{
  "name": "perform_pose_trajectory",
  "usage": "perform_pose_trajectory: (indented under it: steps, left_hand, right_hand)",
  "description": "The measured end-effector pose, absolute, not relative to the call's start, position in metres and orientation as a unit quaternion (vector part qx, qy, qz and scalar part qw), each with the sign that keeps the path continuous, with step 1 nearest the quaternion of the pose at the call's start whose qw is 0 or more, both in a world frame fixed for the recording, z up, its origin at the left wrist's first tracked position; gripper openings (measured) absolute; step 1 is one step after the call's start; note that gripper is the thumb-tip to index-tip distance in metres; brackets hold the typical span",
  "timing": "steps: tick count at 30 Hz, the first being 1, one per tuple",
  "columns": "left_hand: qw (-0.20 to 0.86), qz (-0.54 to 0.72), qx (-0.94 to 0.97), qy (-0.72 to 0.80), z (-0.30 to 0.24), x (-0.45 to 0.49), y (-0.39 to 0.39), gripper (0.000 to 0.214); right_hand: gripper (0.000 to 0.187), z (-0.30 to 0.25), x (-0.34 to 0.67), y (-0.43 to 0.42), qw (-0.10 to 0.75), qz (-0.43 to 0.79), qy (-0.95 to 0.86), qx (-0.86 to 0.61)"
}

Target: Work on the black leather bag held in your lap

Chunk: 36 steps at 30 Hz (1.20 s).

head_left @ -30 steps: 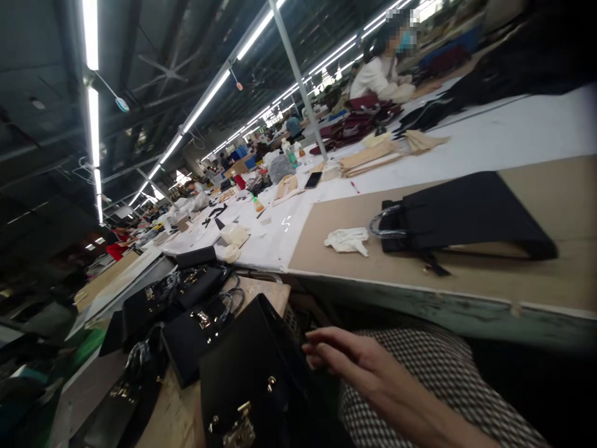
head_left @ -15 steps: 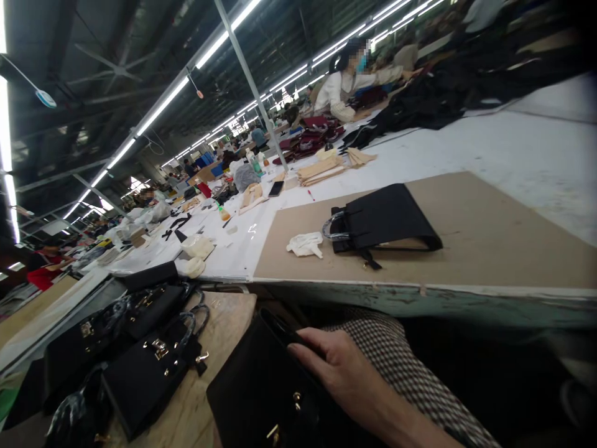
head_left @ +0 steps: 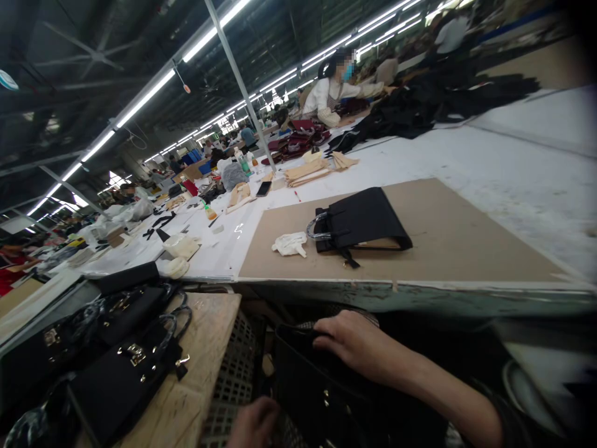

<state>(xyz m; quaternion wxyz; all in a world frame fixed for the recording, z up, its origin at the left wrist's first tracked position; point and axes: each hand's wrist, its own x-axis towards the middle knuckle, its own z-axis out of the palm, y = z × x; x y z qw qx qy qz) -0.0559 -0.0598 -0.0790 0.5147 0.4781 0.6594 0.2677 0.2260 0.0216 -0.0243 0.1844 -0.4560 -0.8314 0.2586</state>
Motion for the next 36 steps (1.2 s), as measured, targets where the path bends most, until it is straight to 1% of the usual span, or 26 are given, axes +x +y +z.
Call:
perform_pose_trajectory:
  steps: [3, 5, 6, 9, 11, 13, 15, 17, 19, 21, 23, 27, 30, 33, 36]
  left_hand:
    - [0.430, 0.296, 0.503, 0.689, -0.055, -0.063, -0.032, 0.038]
    - [0.395, 0.335, 0.553, 0.653, -0.028, -0.056, -0.011, 0.042]
    - [0.392, 0.329, 0.586, 0.629, -0.015, -0.049, -0.001, 0.041]
    - [0.361, 0.218, 0.702, 0.573, 0.010, -0.019, 0.030, 0.037]
    - [0.389, 0.129, 0.740, 0.532, 0.009, -0.002, 0.051, 0.036]
    - [0.469, 0.048, 0.734, 0.490, -0.002, 0.008, 0.071, 0.036]
    - [0.538, -0.005, 0.707, 0.460, -0.015, 0.011, 0.087, 0.036]
    - [0.556, -0.031, 0.698, 0.450, -0.026, 0.011, 0.098, 0.033]
    - [0.546, -0.044, 0.707, 0.448, -0.034, 0.010, 0.103, 0.030]
    - [0.535, -0.048, 0.714, 0.449, -0.039, 0.010, 0.102, 0.032]
    - [0.528, -0.025, 0.714, 0.459, -0.045, 0.010, 0.099, 0.034]
    - [0.537, 0.042, 0.700, 0.469, -0.055, 0.010, 0.090, 0.032]
    - [0.538, 0.062, 0.701, 0.464, -0.055, 0.010, 0.084, 0.030]
    - [0.520, 0.073, 0.719, 0.455, -0.052, 0.010, 0.080, 0.024]
    - [0.500, 0.075, 0.734, 0.453, -0.050, 0.010, 0.080, 0.022]
  right_hand:
    - [0.019, -0.045, 0.224, 0.022, 0.144, 0.245, -0.838, -0.466]
    - [0.019, -0.054, 0.219, 0.022, 0.130, 0.242, -0.840, -0.468]
    - [0.019, -0.057, 0.217, 0.022, 0.126, 0.243, -0.841, -0.467]
    - [0.017, -0.060, 0.214, 0.025, 0.120, 0.253, -0.841, -0.463]
    - [0.015, -0.061, 0.215, 0.027, 0.120, 0.260, -0.838, -0.464]
    - [0.011, -0.062, 0.218, 0.027, 0.122, 0.269, -0.831, -0.471]
    - [0.010, -0.066, 0.222, 0.027, 0.127, 0.279, -0.819, -0.486]
    - [0.009, -0.070, 0.225, 0.025, 0.133, 0.282, -0.804, -0.506]
    - [0.011, -0.075, 0.226, 0.024, 0.142, 0.286, -0.788, -0.527]
    - [0.015, -0.079, 0.226, 0.023, 0.158, 0.291, -0.771, -0.544]
    - [0.018, -0.084, 0.225, 0.022, 0.179, 0.295, -0.758, -0.553]
    - [0.018, -0.093, 0.225, 0.020, 0.218, 0.312, -0.742, -0.552]
    - [0.019, -0.099, 0.225, 0.018, 0.266, 0.326, -0.728, -0.541]
    - [0.014, -0.103, 0.226, 0.015, 0.310, 0.321, -0.725, -0.525]
    - [0.009, -0.104, 0.225, 0.012, 0.315, 0.303, -0.734, -0.520]
